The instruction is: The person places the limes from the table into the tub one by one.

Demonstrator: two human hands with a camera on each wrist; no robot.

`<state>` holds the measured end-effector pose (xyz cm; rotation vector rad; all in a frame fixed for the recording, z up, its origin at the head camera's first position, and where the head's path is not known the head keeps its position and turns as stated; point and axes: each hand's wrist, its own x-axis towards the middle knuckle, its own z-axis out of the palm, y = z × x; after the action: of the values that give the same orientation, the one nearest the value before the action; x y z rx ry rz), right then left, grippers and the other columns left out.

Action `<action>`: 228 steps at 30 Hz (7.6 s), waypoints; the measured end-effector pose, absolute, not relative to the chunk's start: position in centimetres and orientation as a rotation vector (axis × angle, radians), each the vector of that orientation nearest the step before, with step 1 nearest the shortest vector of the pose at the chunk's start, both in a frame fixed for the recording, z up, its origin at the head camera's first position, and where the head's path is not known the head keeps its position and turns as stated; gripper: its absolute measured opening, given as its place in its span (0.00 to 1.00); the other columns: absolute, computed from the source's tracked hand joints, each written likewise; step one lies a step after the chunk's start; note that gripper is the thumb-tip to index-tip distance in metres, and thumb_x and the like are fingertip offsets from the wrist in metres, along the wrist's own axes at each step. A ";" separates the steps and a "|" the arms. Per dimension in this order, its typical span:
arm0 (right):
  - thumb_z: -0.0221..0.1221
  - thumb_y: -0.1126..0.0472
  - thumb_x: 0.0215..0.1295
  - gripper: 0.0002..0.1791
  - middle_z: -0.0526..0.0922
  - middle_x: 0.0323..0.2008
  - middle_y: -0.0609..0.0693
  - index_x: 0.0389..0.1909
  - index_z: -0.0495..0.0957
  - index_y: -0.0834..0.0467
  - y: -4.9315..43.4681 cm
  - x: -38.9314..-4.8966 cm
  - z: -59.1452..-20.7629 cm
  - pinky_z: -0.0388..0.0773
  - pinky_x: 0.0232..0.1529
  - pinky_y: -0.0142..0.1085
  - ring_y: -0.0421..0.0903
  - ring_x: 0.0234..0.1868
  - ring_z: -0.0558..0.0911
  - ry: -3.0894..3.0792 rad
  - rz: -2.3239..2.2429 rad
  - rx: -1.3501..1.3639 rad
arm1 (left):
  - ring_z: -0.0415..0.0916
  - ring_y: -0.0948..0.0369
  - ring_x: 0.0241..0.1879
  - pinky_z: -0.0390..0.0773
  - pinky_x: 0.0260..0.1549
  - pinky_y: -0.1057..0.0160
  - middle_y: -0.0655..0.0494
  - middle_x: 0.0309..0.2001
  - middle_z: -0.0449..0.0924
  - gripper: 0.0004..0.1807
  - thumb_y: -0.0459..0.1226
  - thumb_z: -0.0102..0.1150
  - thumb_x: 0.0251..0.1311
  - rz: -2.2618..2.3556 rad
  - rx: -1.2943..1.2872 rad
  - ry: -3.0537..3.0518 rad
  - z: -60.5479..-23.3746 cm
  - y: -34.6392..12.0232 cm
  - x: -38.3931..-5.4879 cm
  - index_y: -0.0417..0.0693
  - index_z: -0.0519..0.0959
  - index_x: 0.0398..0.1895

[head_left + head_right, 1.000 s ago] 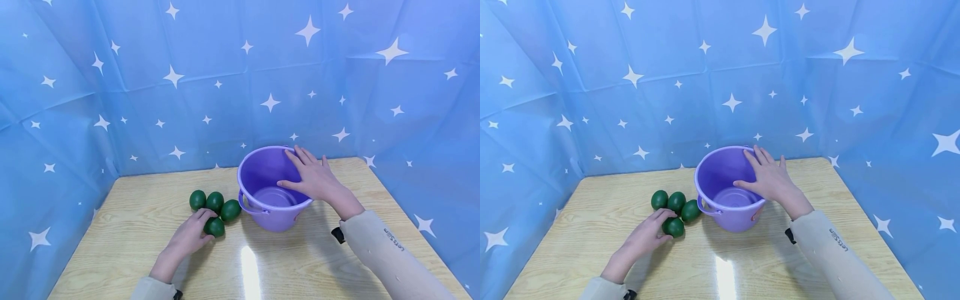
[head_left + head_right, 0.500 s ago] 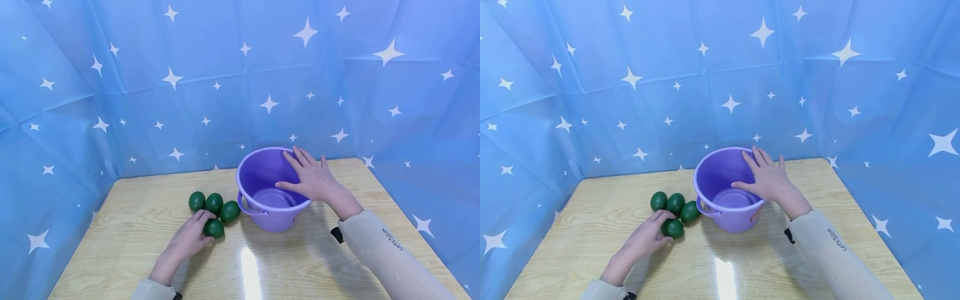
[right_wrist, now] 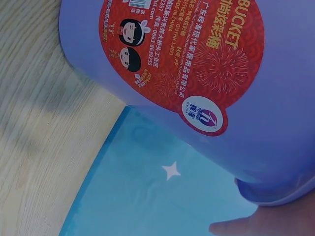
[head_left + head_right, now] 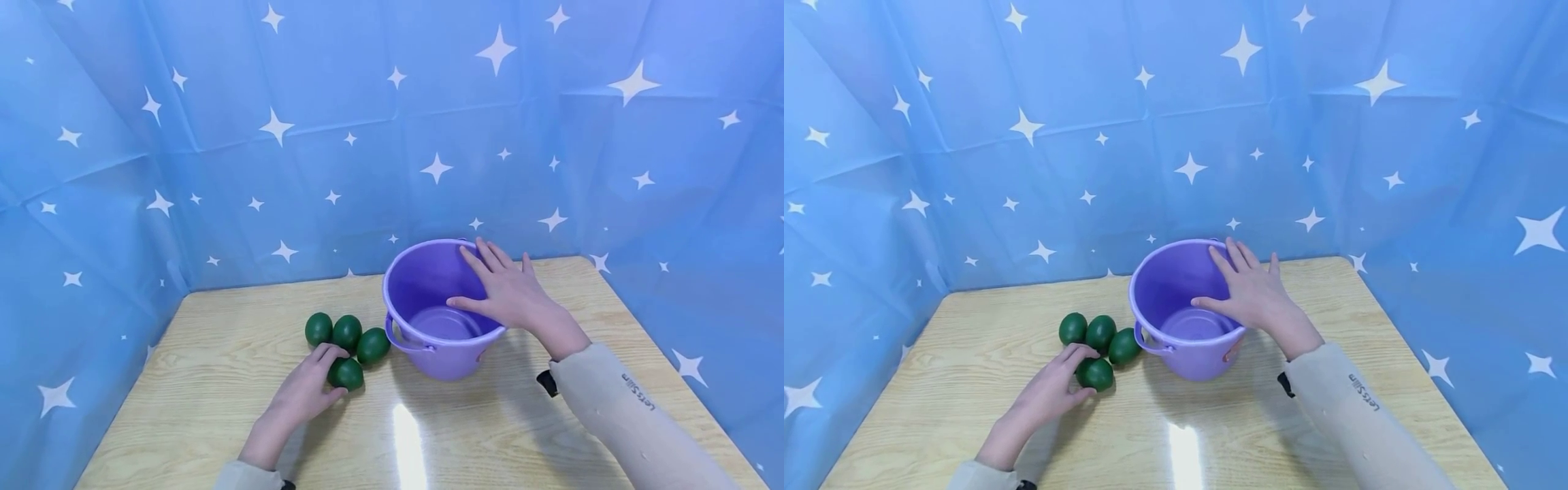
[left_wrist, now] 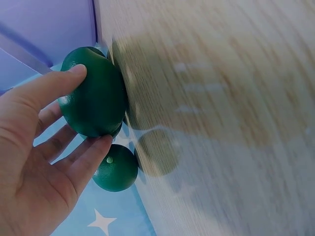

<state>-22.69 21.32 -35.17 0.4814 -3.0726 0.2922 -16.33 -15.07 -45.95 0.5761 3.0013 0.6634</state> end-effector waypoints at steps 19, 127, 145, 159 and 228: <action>0.51 0.23 0.61 0.55 0.40 0.81 0.60 0.80 0.45 0.49 21.1 -22.6 -34.8 0.37 0.68 0.79 0.63 0.80 0.43 -3.074 0.309 0.478 | 0.79 0.54 0.56 0.82 0.55 0.52 0.55 0.58 0.74 0.30 0.39 0.76 0.51 0.699 0.553 3.029 -45.1 -15.4 -16.3 0.51 0.74 0.58; 0.51 0.24 0.62 0.55 0.39 0.81 0.60 0.81 0.44 0.49 21.1 -22.7 -34.8 0.37 0.68 0.79 0.64 0.80 0.43 -3.090 0.299 0.470 | 0.77 0.52 0.59 0.82 0.57 0.50 0.53 0.61 0.73 0.31 0.39 0.74 0.54 0.858 0.665 3.214 -38.6 -13.8 -17.4 0.51 0.72 0.62; 0.50 0.24 0.62 0.55 0.38 0.81 0.60 0.81 0.44 0.49 21.1 -22.6 -34.7 0.33 0.67 0.80 0.64 0.80 0.43 -3.091 0.287 0.471 | 0.76 0.52 0.60 0.81 0.58 0.50 0.53 0.63 0.72 0.32 0.39 0.73 0.55 0.906 0.731 3.284 -37.5 -12.7 -18.1 0.50 0.71 0.63; 0.51 0.24 0.62 0.55 0.39 0.81 0.60 0.80 0.45 0.49 21.0 -22.6 -34.8 0.34 0.67 0.80 0.64 0.80 0.43 -3.091 0.290 0.470 | 0.76 0.51 0.62 0.80 0.59 0.50 0.51 0.64 0.72 0.33 0.38 0.74 0.53 0.931 0.782 3.306 -36.6 -12.1 -18.4 0.48 0.72 0.62; 0.50 0.24 0.62 0.55 0.38 0.81 0.60 0.81 0.44 0.49 21.1 -22.7 -34.8 0.34 0.67 0.80 0.63 0.80 0.42 -3.096 0.299 0.466 | 0.75 0.52 0.62 0.81 0.58 0.54 0.51 0.64 0.71 0.32 0.37 0.74 0.54 0.939 0.944 3.326 -34.9 -10.3 -19.2 0.47 0.71 0.62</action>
<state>-22.66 21.08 -34.81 0.4658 -3.0965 0.2994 -19.19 -10.33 -34.91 0.9443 3.3259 0.9393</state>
